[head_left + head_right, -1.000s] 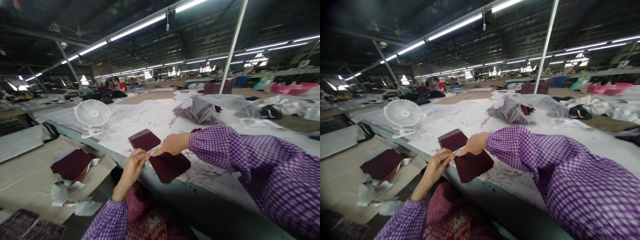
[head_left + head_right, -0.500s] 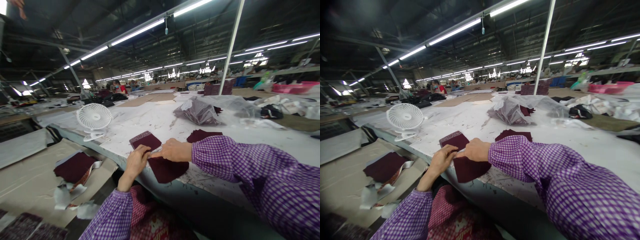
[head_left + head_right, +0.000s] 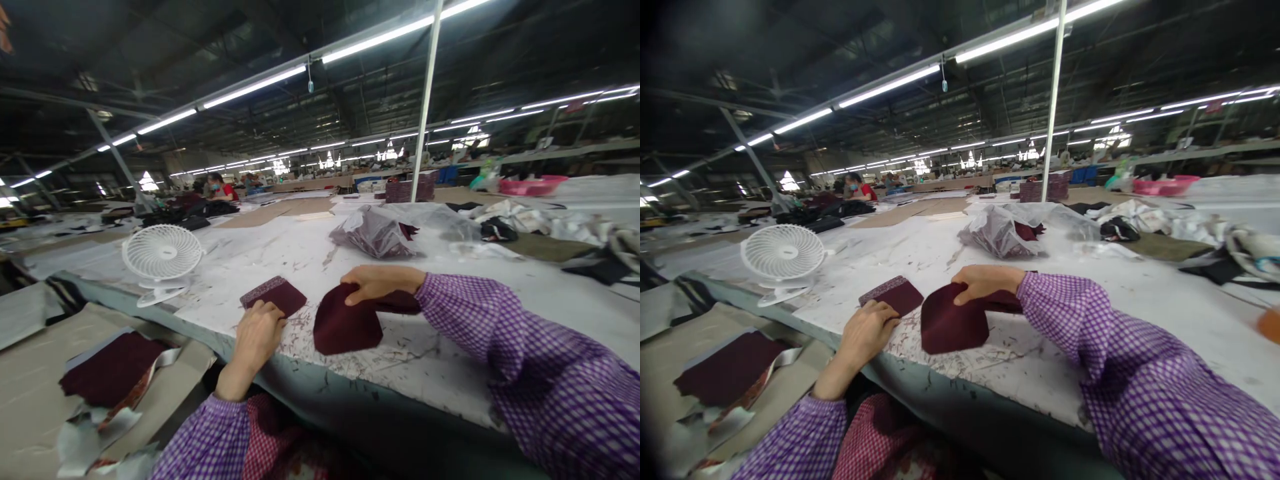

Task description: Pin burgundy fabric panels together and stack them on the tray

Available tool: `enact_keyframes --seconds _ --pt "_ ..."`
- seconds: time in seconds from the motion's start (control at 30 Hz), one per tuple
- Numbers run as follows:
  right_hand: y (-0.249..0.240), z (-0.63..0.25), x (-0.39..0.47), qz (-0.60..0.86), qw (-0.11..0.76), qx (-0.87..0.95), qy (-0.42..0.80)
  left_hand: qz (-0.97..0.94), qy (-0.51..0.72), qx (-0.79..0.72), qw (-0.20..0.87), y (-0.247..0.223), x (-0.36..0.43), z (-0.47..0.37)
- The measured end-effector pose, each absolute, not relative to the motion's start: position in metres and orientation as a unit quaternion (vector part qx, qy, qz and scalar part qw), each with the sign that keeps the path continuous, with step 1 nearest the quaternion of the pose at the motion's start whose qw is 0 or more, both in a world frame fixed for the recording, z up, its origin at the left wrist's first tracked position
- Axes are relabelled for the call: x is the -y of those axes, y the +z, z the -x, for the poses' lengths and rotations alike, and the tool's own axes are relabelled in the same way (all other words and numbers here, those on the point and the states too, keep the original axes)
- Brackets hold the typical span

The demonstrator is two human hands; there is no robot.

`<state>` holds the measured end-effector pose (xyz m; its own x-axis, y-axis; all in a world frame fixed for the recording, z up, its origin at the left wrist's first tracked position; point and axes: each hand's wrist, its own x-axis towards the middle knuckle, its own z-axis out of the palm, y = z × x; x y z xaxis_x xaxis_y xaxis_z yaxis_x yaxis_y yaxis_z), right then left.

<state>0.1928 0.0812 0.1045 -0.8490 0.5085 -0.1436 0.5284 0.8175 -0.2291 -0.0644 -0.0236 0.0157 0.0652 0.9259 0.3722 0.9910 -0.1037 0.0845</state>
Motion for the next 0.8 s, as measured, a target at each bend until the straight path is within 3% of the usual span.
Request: enact_keyframes --seconds 0.17,0.4,0.63,0.8 --pt "0.117 -0.256 -0.110 -0.393 -0.015 -0.907 -0.153 0.714 -0.129 0.676 0.125 0.015 0.018 0.058" --pt "0.074 -0.284 -0.134 -0.590 0.060 -0.805 -0.022 0.701 -0.101 0.692 0.138 0.013 0.011 0.060" --pt "0.051 -0.281 -0.135 -0.494 0.029 -0.849 0.185 0.703 -0.095 0.686 0.164 0.015 0.011 0.056" --pt "0.049 -0.274 -0.133 -0.439 0.015 -0.878 0.188 0.707 -0.060 0.678 0.189 0.012 0.010 0.057"
